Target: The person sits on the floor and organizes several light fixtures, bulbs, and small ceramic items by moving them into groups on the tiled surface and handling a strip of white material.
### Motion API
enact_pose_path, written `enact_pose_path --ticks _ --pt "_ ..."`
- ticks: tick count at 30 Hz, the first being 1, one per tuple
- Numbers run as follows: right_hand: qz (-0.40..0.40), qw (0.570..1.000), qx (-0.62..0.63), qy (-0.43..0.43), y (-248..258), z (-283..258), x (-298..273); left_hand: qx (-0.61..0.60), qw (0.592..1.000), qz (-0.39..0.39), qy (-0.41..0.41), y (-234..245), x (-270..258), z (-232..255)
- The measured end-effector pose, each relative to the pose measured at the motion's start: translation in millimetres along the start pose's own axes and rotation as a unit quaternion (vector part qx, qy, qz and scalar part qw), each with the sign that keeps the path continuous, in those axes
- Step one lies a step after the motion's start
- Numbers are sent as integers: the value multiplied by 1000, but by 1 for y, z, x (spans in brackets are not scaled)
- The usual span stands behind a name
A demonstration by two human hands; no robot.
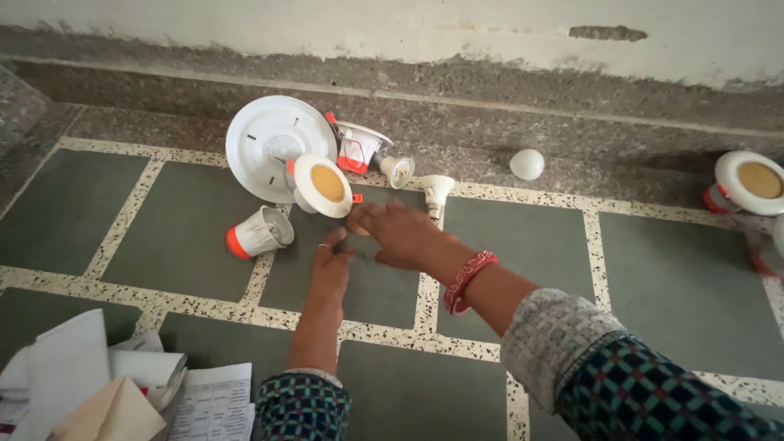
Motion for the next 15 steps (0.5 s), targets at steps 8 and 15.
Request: enact_pose_path --ticks 8,15 --pt "35 999 0 1 -13 11 -13 74 994 -74 -10 -5 -55 36" --pt "17 999 26 13 -6 16 -46 132 990 -37 -43 -16 -73 43"
Point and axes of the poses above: each hand's wrist, its own x-axis towards the middle knuckle, its own y-axis out of the back of the hand, z = x × y, the point moved 2 cm from there along x, towards the middle knuckle, and after that the axes turned 9 degrees about y, right-handed, at the moved point
